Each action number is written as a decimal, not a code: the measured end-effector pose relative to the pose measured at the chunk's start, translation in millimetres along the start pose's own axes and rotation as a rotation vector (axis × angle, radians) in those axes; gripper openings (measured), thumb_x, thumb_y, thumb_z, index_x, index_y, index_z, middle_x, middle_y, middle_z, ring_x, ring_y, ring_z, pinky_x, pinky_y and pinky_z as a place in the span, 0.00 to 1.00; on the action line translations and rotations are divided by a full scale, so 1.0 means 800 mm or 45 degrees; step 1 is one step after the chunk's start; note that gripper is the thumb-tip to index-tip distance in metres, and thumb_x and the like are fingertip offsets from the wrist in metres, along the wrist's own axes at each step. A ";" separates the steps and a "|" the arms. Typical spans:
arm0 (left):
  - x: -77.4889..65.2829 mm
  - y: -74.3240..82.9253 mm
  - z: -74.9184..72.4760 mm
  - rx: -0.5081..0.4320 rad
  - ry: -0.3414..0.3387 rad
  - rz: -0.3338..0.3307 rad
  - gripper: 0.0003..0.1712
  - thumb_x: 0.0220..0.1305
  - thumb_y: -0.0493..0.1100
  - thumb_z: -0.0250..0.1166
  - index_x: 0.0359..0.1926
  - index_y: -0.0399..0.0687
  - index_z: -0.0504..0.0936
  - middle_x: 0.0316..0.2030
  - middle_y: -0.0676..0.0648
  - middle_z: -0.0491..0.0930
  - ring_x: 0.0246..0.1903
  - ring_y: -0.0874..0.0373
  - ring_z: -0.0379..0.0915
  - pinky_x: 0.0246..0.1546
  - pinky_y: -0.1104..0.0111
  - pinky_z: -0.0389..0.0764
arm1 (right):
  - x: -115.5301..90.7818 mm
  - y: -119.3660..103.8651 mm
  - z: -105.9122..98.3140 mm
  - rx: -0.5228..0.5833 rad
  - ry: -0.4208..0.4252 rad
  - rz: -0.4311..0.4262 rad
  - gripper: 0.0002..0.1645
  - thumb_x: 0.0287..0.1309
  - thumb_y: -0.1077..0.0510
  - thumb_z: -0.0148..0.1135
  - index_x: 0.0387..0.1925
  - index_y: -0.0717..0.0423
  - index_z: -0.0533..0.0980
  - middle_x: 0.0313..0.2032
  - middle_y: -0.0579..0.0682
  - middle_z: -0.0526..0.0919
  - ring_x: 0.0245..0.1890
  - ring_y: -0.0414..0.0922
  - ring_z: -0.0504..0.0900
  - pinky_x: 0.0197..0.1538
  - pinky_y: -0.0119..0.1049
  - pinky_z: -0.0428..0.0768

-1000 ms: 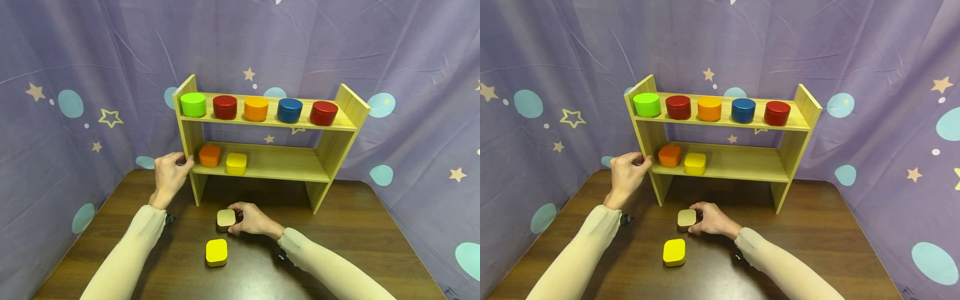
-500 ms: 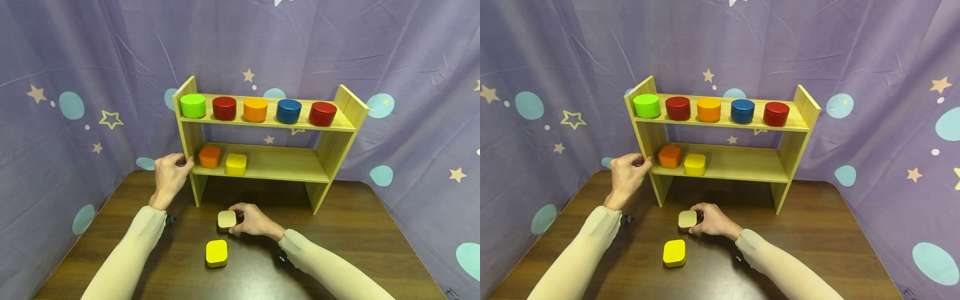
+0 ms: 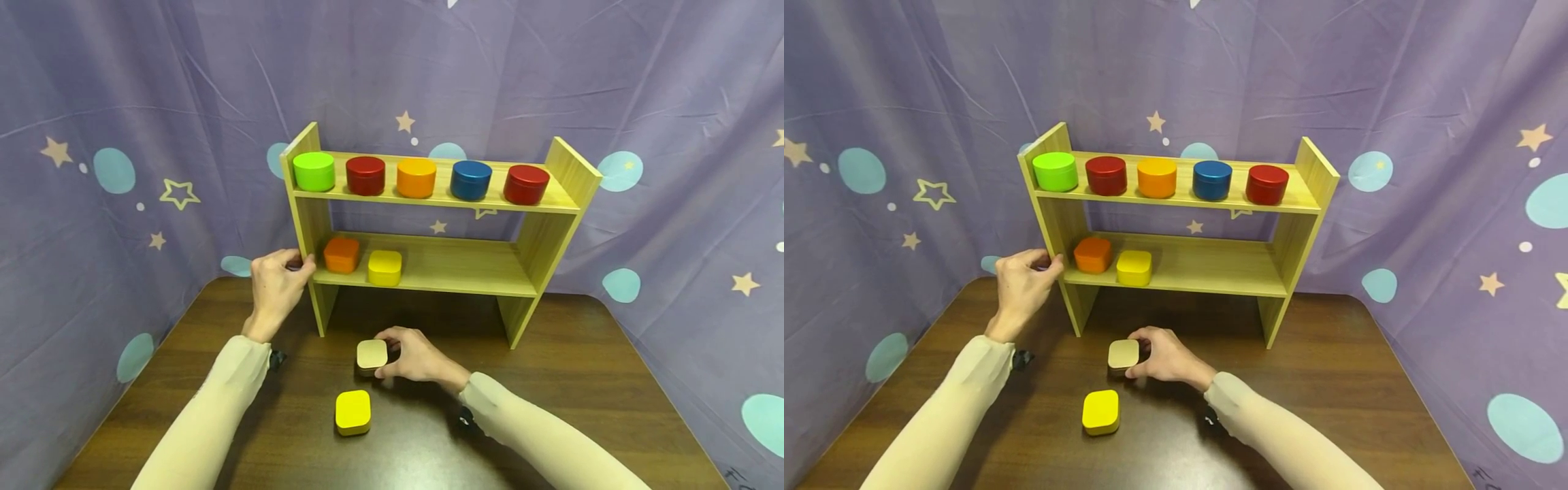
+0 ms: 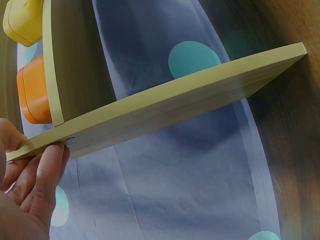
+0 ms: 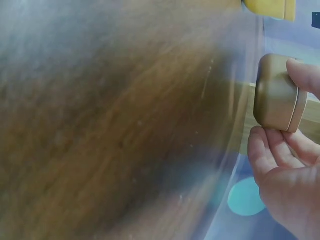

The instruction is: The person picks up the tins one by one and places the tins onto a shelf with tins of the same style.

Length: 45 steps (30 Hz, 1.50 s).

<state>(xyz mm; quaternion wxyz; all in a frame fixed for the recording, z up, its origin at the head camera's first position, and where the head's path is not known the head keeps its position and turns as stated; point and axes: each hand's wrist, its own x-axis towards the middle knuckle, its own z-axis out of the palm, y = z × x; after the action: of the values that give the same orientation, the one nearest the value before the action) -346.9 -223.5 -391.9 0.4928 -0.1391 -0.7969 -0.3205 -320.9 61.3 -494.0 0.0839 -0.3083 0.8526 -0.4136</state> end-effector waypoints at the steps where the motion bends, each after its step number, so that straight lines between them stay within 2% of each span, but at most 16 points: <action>1: 0.000 0.000 0.000 -0.002 0.000 -0.001 0.11 0.58 0.36 0.72 0.19 0.39 0.88 0.19 0.40 0.88 0.17 0.47 0.81 0.25 0.78 0.67 | 0.000 -0.001 -0.001 -0.007 0.000 -0.006 0.36 0.48 0.58 0.87 0.60 0.59 0.83 0.53 0.54 0.90 0.50 0.49 0.90 0.58 0.46 0.88; 15: 0.000 0.001 0.000 -0.011 0.007 -0.007 0.12 0.58 0.36 0.71 0.18 0.38 0.87 0.18 0.40 0.87 0.16 0.47 0.79 0.25 0.79 0.65 | -0.010 -0.011 -0.027 0.011 0.031 -0.010 0.37 0.48 0.58 0.86 0.61 0.58 0.82 0.53 0.55 0.89 0.51 0.49 0.90 0.60 0.51 0.88; 25: -0.001 -0.001 -0.001 -0.025 -0.004 -0.021 0.11 0.58 0.35 0.71 0.19 0.38 0.88 0.19 0.40 0.88 0.18 0.46 0.80 0.27 0.80 0.66 | -0.015 -0.021 -0.045 -0.002 0.058 -0.041 0.36 0.49 0.57 0.86 0.61 0.57 0.82 0.54 0.54 0.89 0.51 0.46 0.89 0.58 0.35 0.86; 31: -0.001 0.000 0.000 -0.018 -0.004 -0.018 0.11 0.58 0.36 0.71 0.19 0.38 0.88 0.19 0.40 0.88 0.17 0.47 0.80 0.26 0.81 0.65 | -0.019 -0.030 -0.057 -0.002 0.069 -0.058 0.36 0.50 0.57 0.85 0.62 0.58 0.82 0.55 0.54 0.89 0.52 0.46 0.88 0.60 0.36 0.86; 38: 0.000 0.002 0.000 0.015 -0.014 -0.016 0.13 0.58 0.37 0.71 0.18 0.39 0.87 0.18 0.41 0.87 0.18 0.53 0.77 0.25 0.76 0.68 | -0.022 -0.037 -0.069 0.012 0.090 -0.103 0.37 0.50 0.59 0.85 0.62 0.61 0.81 0.56 0.57 0.89 0.51 0.47 0.89 0.61 0.42 0.88; 45: 0.000 0.001 0.001 0.006 0.002 -0.011 0.12 0.58 0.36 0.71 0.18 0.40 0.87 0.18 0.41 0.87 0.17 0.50 0.79 0.26 0.79 0.66 | -0.025 -0.043 -0.081 -0.006 0.109 -0.098 0.37 0.50 0.59 0.85 0.63 0.60 0.81 0.55 0.57 0.89 0.51 0.46 0.89 0.60 0.38 0.86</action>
<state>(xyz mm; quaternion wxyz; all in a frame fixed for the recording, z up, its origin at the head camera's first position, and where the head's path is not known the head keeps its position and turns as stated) -346.7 -222.6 -392.1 0.4922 -0.1343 -0.7979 -0.3210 -315.5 99.5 -428.6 0.0308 -0.3230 0.8440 -0.4271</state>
